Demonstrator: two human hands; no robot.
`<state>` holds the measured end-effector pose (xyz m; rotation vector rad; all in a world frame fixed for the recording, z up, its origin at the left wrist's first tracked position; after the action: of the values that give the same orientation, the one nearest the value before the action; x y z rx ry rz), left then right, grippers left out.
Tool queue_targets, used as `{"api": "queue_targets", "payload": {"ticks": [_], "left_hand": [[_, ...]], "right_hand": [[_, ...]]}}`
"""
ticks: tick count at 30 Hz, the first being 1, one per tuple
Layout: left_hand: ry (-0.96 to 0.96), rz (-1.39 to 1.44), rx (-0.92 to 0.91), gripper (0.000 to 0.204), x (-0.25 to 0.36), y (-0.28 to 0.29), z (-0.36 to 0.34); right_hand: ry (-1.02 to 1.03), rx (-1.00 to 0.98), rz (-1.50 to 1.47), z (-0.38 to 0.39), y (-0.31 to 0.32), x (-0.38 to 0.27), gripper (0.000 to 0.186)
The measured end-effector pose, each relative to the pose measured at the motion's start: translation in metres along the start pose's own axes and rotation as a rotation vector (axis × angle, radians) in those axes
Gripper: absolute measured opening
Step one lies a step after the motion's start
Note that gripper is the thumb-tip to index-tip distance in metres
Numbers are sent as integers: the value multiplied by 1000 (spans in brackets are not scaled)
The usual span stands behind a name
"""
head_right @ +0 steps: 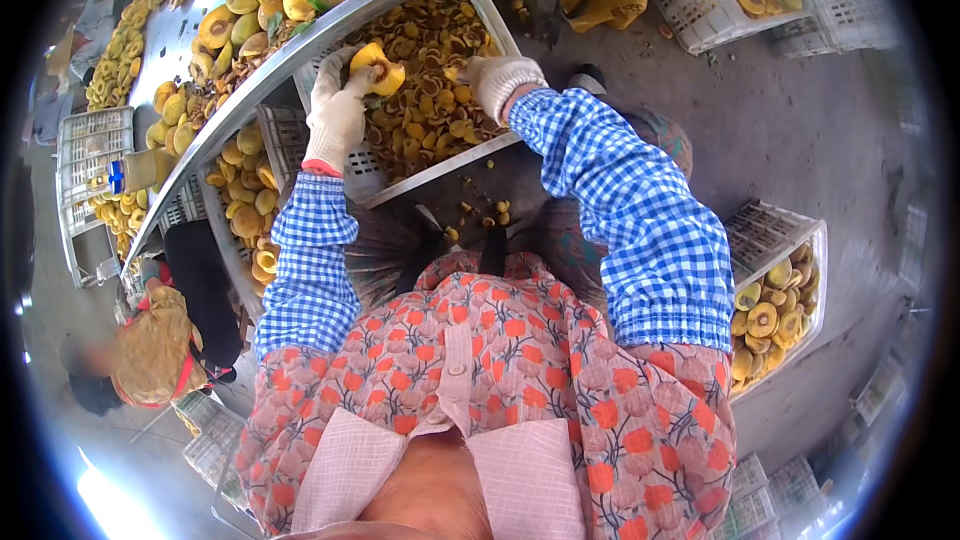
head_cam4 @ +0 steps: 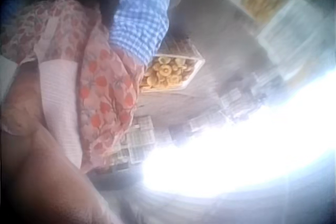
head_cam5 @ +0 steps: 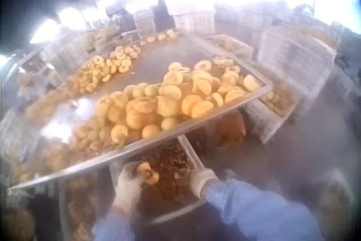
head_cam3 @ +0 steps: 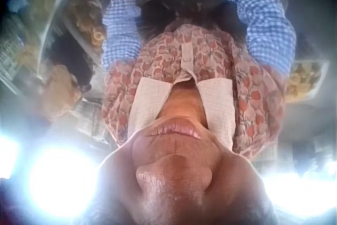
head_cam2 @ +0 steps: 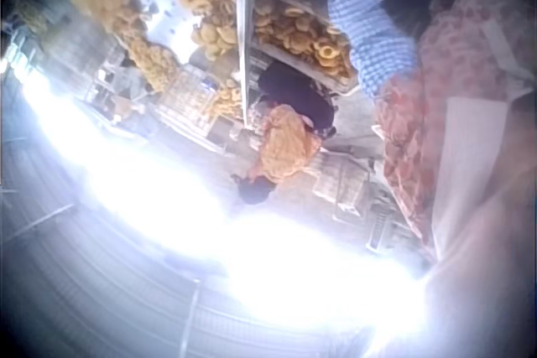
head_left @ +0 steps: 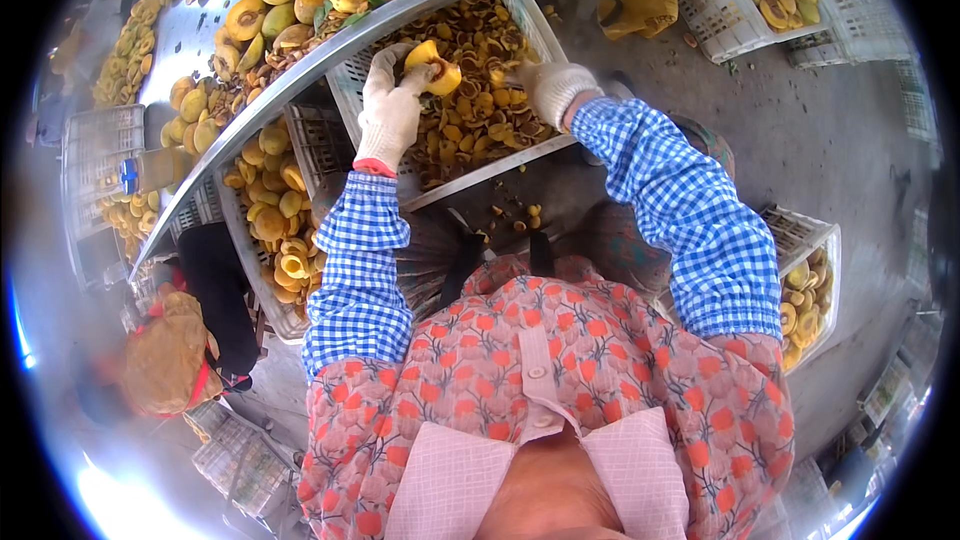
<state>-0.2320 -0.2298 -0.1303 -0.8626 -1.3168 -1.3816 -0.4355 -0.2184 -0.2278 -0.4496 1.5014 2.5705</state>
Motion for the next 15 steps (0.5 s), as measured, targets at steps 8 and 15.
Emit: {"api": "queue_targets", "payload": {"ticks": [8,15], "left_hand": [[412,698,-204,32,-44,5,2],[381,811,-111,27,-31,9,9]], "right_hand": [[79,255,218,19,30,-2,27],[356,449,-256,56,67,-53,30]]}}
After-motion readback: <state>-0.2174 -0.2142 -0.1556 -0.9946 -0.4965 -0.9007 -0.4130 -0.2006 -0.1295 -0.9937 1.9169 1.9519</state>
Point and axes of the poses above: each hand's wrist, its own z-axis away from the middle knuckle, its own y-axis out of the back of the hand, x = y × z, the point moved 8 cm from there along -z, towards the middle knuckle, and after that the axes turned 8 degrees about x, right-handed, at the moved point
